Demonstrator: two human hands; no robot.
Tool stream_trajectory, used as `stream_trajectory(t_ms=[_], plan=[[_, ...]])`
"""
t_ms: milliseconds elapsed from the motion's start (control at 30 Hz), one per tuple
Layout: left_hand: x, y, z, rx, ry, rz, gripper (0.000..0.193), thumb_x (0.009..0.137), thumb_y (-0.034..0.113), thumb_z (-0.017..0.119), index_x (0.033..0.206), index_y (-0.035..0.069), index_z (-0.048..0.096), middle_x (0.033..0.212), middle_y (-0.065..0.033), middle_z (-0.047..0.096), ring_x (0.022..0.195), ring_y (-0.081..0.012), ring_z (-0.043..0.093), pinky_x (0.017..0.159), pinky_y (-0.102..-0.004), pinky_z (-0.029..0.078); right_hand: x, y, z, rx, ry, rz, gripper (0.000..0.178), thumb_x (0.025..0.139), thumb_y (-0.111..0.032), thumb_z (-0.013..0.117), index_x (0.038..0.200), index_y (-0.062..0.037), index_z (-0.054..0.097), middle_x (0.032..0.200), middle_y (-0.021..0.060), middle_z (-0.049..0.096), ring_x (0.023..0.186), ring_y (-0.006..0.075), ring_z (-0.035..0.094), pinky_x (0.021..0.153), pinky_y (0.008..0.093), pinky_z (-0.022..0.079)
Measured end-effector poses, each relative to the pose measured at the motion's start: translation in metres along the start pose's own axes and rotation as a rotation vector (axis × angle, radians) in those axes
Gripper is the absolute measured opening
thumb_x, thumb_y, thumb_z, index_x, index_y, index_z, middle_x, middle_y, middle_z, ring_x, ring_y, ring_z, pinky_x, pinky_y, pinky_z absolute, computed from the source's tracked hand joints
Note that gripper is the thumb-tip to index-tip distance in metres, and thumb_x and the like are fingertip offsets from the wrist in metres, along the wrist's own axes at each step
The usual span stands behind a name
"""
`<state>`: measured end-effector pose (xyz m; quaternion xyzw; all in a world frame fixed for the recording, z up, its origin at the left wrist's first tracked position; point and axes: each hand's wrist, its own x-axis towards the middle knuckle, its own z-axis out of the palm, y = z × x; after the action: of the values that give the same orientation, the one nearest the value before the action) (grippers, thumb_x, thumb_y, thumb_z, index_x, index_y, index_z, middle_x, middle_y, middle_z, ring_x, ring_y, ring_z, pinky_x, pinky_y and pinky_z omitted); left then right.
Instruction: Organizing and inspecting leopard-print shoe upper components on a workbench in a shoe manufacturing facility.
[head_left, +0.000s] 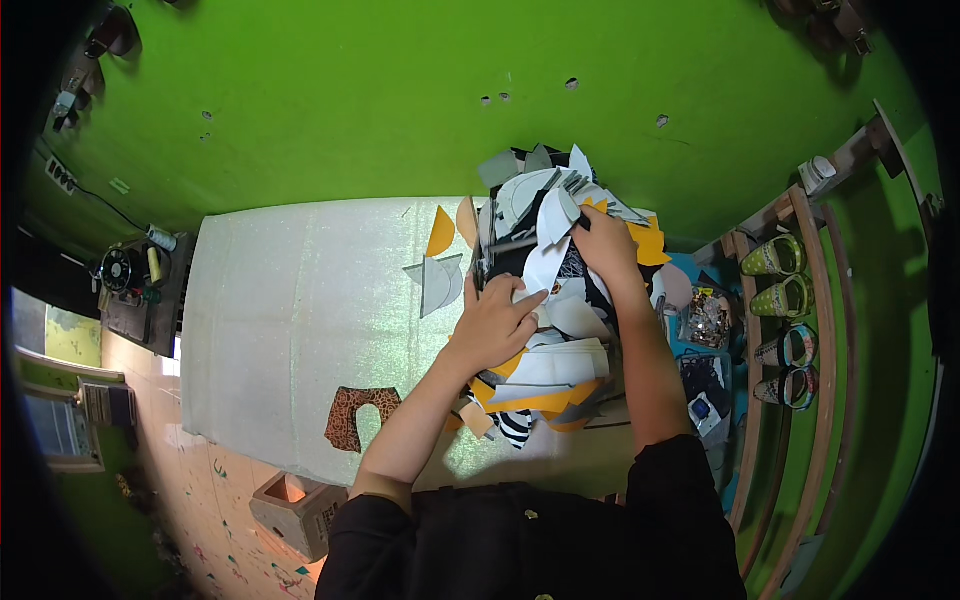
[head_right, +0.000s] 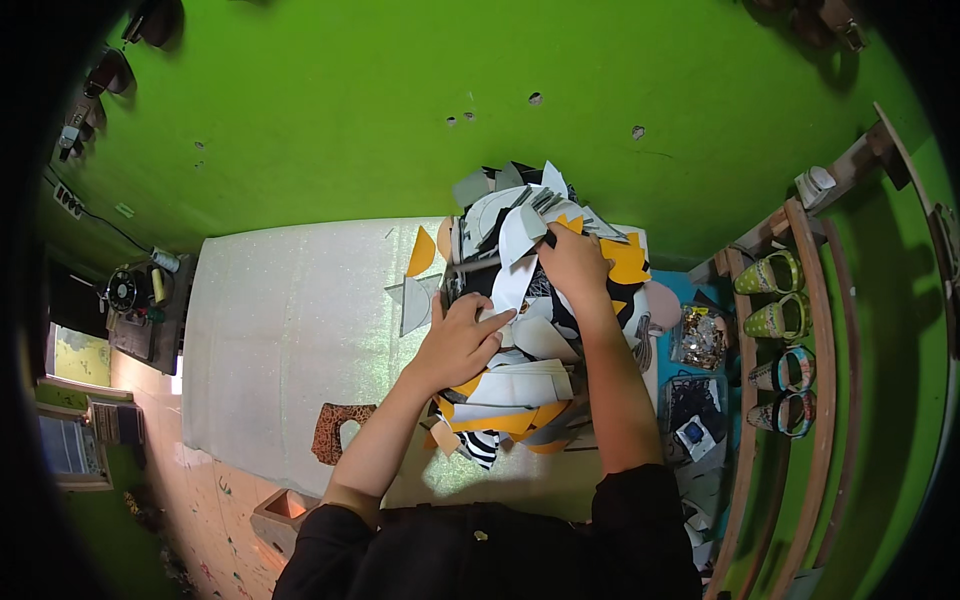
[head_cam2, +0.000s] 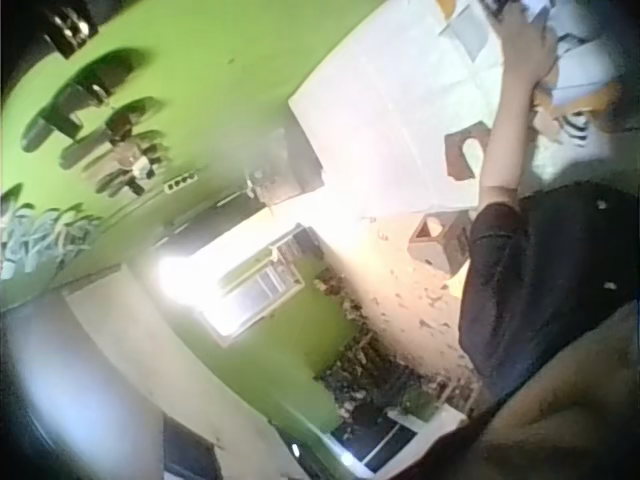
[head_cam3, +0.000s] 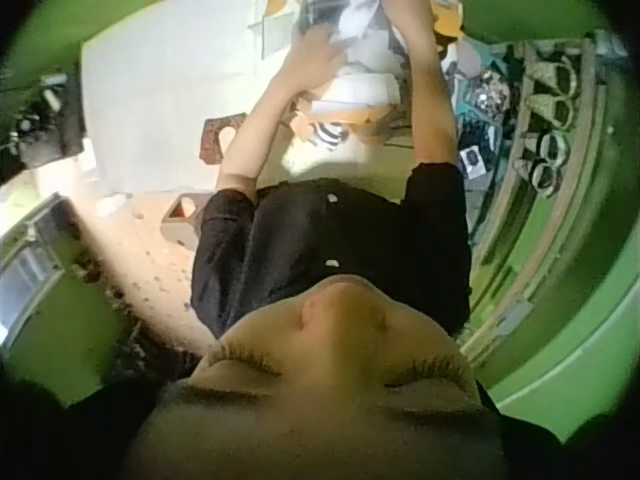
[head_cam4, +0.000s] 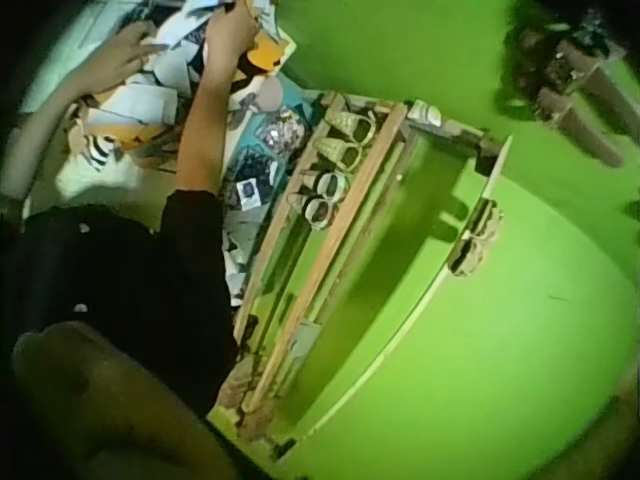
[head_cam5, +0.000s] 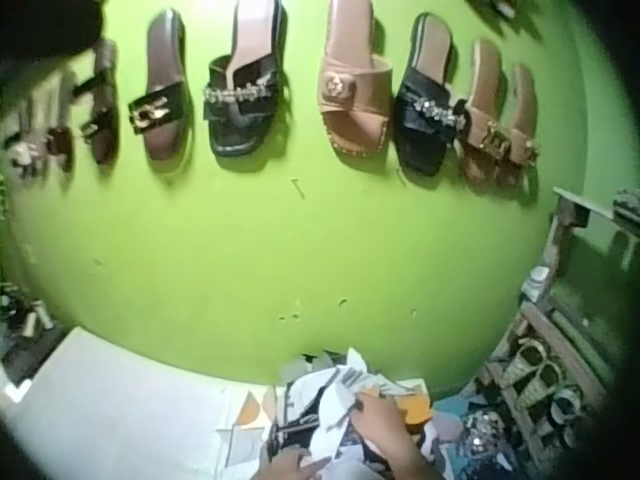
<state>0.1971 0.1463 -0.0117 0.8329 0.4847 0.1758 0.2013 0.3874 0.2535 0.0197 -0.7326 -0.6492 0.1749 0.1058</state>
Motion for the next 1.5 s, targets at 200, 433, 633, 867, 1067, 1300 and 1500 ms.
stream_trajectory(t_ms=[200, 433, 633, 867, 1067, 1300, 1500], plan=[[-0.01, 0.002, 0.01, 0.058, 0.032, -0.009, 0.045, 0.093, 0.03, 0.035, 0.135, 0.02, 0.045, 0.131, -0.0208, 0.045, 0.122, -0.032, 0.045, 0.103, -0.0667, 0.012, -0.005, -0.007, -0.003, -0.016, -0.002, 0.005, 0.045, 0.084, -0.048, 0.053, 0.122, -0.0218, 0.057, 0.115, 0.0143, 0.061, 0.12, 0.0414, 0.044, 0.09, 0.0712, 0.031], [-0.016, 0.008, 0.006, 0.031, -0.023, -0.062, 0.045, 0.092, 0.03, 0.038, 0.134, 0.019, 0.046, 0.128, -0.0204, 0.048, 0.12, -0.0319, 0.047, 0.101, -0.0685, 0.015, -0.023, -0.009, -0.015, -0.093, -0.213, -0.183, 0.104, 0.05, -0.047, 0.08, 0.141, -0.0237, 0.034, 0.141, 0.0274, 0.033, 0.135, 0.0487, 0.017, 0.096, 0.076, 0.015], [-0.019, 0.009, 0.007, 0.116, 0.039, -0.011, 0.045, 0.091, 0.029, 0.041, 0.135, 0.02, 0.046, 0.128, -0.0179, 0.048, 0.124, -0.0302, 0.043, 0.101, -0.0696, 0.012, -0.027, -0.01, -0.005, -0.136, -0.162, -0.177, 0.124, 0.036, -0.037, 0.089, 0.143, -0.025, 0.028, 0.146, 0.0259, 0.026, 0.136, 0.049, 0.015, 0.095, 0.0759, 0.015], [-0.02, 0.017, -0.001, -0.078, 0.207, -0.066, 0.035, 0.081, 0.026, 0.052, 0.114, 0.013, 0.053, 0.11, -0.0099, 0.056, 0.109, -0.0258, 0.052, 0.099, -0.0706, 0.013, -0.023, -0.014, -0.001, -0.078, -0.078, -0.1, 0.091, 0.058, -0.04, 0.082, 0.137, -0.0264, 0.039, 0.14, 0.0186, 0.038, 0.135, 0.046, 0.019, 0.093, 0.0789, 0.014], [-0.013, 0.011, -0.001, -0.07, 0.14, -0.053, 0.024, 0.086, 0.024, 0.048, 0.1, 0.01, 0.061, 0.089, -0.0063, 0.062, 0.094, -0.0245, 0.057, 0.099, -0.072, 0.008, -0.018, -0.017, 0.001, -0.038, -0.084, -0.04, 0.078, 0.068, -0.039, 0.074, 0.136, -0.026, 0.04, 0.137, 0.0158, 0.042, 0.136, 0.045, 0.018, 0.093, 0.0792, 0.011], [0.012, 0.013, -0.019, -0.114, 0.034, -0.226, 0.037, 0.097, 0.029, 0.032, 0.089, 0.007, 0.061, 0.08, -0.0115, 0.063, 0.091, -0.0297, 0.06, 0.1, -0.07, -0.001, -0.013, -0.013, 0.007, -0.009, -0.078, -0.023, 0.06, 0.081, -0.041, 0.063, 0.136, -0.028, 0.042, 0.14, 0.0148, 0.039, 0.137, 0.043, 0.017, 0.094, 0.0787, 0.008], [0.043, -0.009, -0.04, 0.053, -0.12, -0.395, 0.033, 0.093, 0.036, 0.044, 0.1, 0.009, 0.061, 0.084, -0.0137, 0.065, 0.093, -0.0328, 0.061, 0.099, -0.0712, 0.003, -0.011, -0.01, 0.008, -0.002, -0.069, -0.026, 0.056, 0.084, -0.041, 0.06, 0.136, -0.0296, 0.041, 0.141, 0.0149, 0.038, 0.137, 0.0422, 0.016, 0.095, 0.0781, 0.007]])
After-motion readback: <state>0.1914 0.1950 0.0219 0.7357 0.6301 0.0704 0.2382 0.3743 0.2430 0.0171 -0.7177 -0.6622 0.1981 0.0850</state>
